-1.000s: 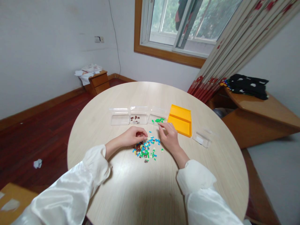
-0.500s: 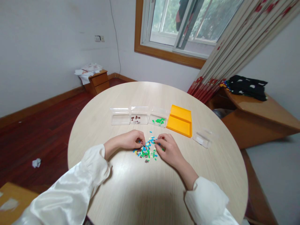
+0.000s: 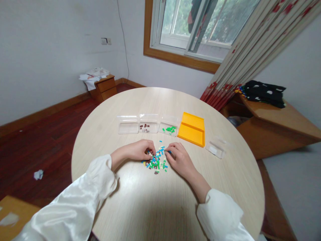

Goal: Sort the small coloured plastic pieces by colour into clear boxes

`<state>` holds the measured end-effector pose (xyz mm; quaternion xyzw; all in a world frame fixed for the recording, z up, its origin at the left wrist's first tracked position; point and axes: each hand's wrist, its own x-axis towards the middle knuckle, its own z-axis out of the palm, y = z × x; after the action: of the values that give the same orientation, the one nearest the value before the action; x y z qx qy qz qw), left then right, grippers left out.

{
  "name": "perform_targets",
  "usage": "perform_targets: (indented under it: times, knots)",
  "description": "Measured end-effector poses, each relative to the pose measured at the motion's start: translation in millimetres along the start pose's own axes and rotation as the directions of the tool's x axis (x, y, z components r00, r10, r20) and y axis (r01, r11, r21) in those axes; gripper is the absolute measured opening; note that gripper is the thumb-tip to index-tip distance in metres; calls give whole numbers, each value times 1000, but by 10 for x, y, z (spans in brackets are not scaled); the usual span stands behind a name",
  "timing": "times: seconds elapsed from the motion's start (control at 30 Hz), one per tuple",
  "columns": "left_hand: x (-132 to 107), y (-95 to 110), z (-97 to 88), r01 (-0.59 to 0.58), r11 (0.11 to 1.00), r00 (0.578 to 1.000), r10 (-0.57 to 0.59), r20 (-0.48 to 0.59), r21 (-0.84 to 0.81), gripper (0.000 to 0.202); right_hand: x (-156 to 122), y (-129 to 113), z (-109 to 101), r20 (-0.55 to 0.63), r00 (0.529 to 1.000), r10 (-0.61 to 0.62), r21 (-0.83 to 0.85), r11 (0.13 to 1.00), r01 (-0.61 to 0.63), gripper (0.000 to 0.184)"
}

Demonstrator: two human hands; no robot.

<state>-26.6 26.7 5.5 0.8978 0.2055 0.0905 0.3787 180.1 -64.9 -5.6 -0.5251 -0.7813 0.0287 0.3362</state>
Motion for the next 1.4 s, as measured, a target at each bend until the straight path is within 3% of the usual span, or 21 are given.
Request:
perform_targets:
  times: [0.27,0.53,0.7,0.9,1.07,1.23,1.4]
  knots:
    - [16,64,8,50,998,999,-50,13,36,19,11,-71,-17,-127,991,53,138,990,-35,12]
    - [23,176,-12,60,995,997,-64,42,83,14,34,-122,32,31,998,-53,179,983,46,17]
    - [17,180,-9,46,996,998,-49,45,81,12,32,-122,41,90,994,-54,178,983,38,13]
    - [26,166,9,-10,999,995,14,-100,40,11,26,-150,23,98,995,-24,167,986,7,11]
    - [32,172,-4,8,1000,975,-9,-223,-8,10,22,-153,27,150,981,-123,158,982,99,15]
    - [26,168,0,95,991,967,-114,-230,-92,11,11,-121,37,223,958,-182,97,982,164,17]
    - [26,174,4,90,990,969,-113,-220,-113,10,14,-124,15,233,955,-181,68,983,170,18]
